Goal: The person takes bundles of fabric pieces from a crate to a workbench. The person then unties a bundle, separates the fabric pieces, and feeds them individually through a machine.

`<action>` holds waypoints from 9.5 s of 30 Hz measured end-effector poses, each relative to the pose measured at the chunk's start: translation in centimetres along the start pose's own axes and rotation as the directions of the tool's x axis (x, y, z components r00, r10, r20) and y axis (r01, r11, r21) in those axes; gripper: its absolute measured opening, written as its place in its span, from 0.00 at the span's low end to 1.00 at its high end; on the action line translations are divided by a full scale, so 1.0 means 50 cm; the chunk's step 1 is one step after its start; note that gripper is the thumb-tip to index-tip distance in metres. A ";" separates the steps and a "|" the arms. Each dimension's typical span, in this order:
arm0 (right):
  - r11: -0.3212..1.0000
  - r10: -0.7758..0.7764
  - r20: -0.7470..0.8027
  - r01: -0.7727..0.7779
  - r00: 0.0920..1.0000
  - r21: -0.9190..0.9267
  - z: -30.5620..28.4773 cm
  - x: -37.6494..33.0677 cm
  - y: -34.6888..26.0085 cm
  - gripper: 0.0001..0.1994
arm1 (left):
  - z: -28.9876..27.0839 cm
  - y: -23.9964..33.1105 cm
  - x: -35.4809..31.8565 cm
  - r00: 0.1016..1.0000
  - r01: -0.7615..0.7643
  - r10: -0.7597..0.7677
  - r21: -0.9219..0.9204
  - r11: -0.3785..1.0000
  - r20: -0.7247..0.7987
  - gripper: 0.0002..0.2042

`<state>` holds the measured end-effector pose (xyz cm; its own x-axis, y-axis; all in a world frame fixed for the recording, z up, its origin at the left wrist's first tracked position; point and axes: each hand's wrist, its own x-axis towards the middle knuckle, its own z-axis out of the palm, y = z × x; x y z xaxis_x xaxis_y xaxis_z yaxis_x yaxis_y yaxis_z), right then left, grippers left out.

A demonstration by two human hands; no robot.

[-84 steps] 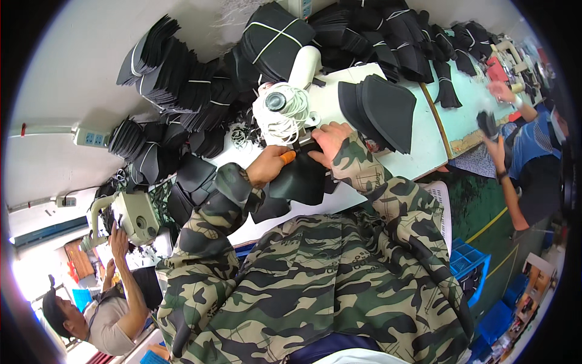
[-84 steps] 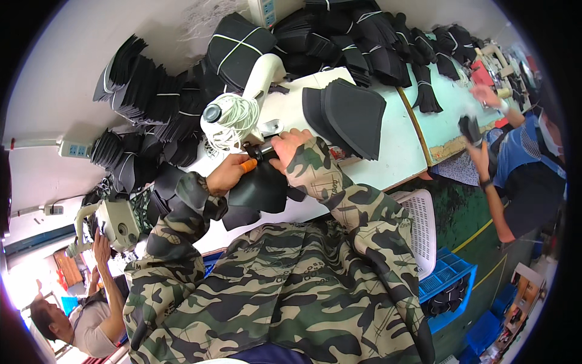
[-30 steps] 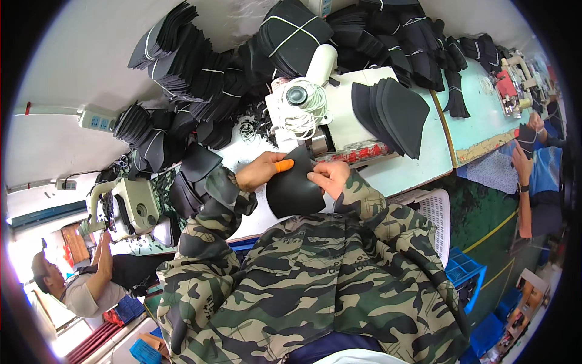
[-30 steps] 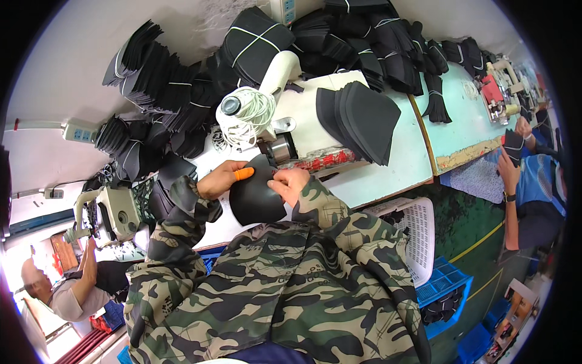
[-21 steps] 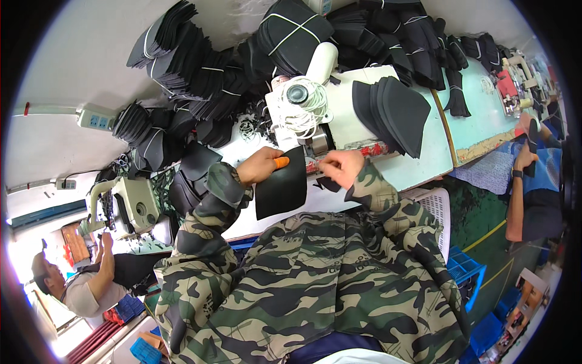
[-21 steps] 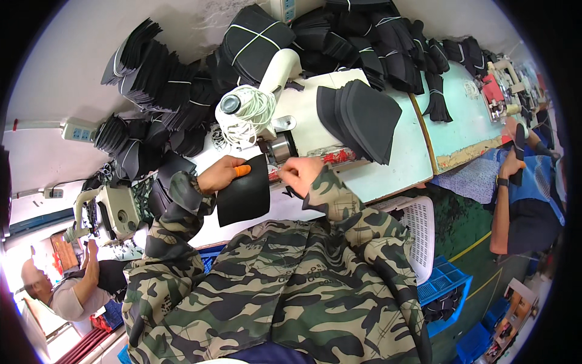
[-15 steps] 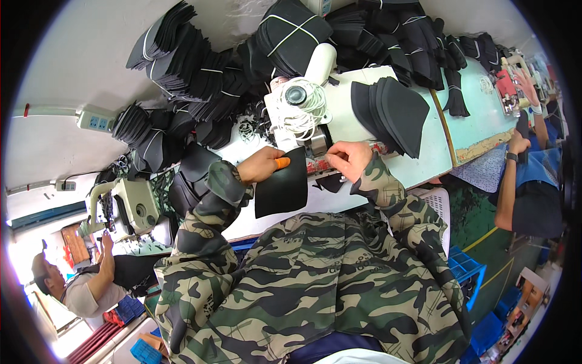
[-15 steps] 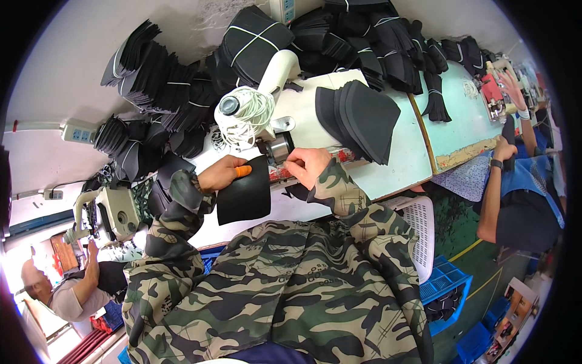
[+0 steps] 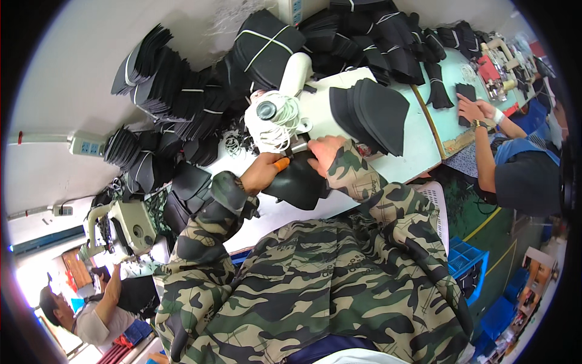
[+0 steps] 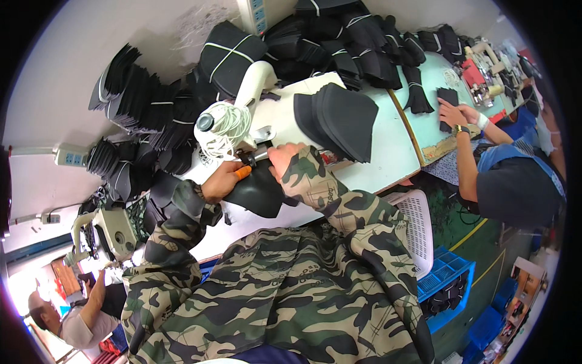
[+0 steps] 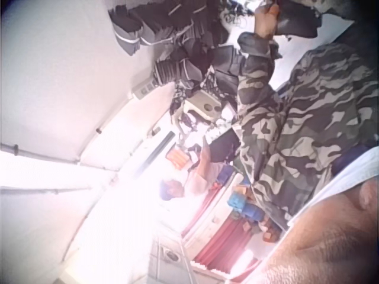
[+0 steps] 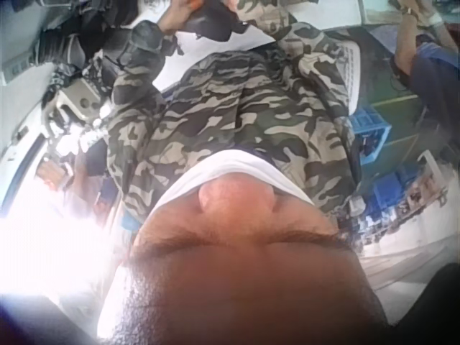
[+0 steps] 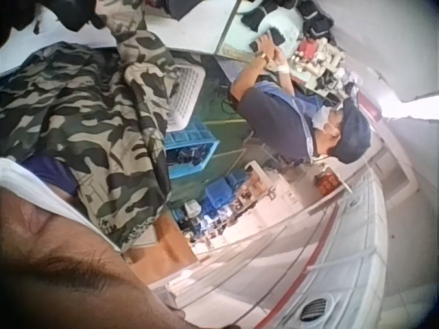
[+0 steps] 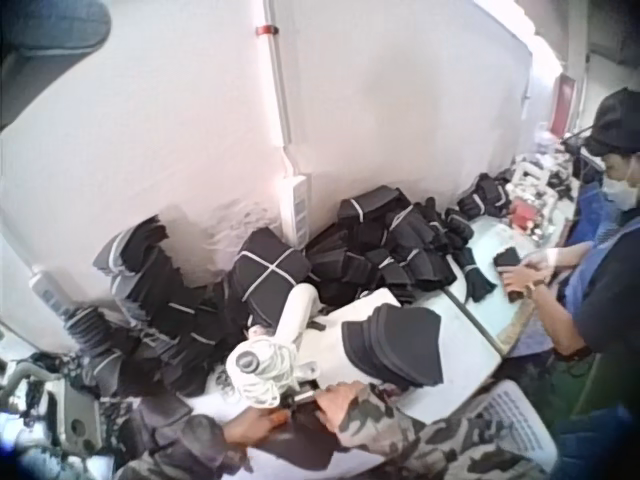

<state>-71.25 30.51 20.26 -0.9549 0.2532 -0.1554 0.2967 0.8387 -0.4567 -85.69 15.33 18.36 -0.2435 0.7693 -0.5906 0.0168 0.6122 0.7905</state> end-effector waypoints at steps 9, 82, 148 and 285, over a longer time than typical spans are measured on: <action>0.858 0.160 0.032 -0.155 0.987 0.490 0.003 -0.115 0.038 0.13 | -0.035 0.022 0.009 0.963 0.229 -0.217 -0.060 0.972 0.162 0.15; 0.545 0.778 0.393 -0.838 0.491 -0.031 0.809 -0.454 0.229 0.22 | 0.224 -0.205 -0.101 0.999 -0.014 0.003 0.281 0.960 0.040 0.17; 0.736 -0.218 0.194 0.031 0.957 0.677 0.331 0.122 -0.325 0.30 | -0.065 -0.484 -0.183 0.719 -0.652 -0.208 -0.748 0.127 -0.663 0.37; 0.858 0.159 -0.094 -0.090 0.983 0.506 0.035 -0.023 -0.027 0.10 | -0.065 -0.053 -0.022 0.969 0.185 -0.167 -0.086 0.979 0.181 0.13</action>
<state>-70.50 28.25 19.54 -0.8926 0.4277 -0.1426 0.3480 0.4525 -0.8211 -88.61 12.26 17.45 -0.0632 0.6763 -0.7339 -0.1125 0.7258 0.6786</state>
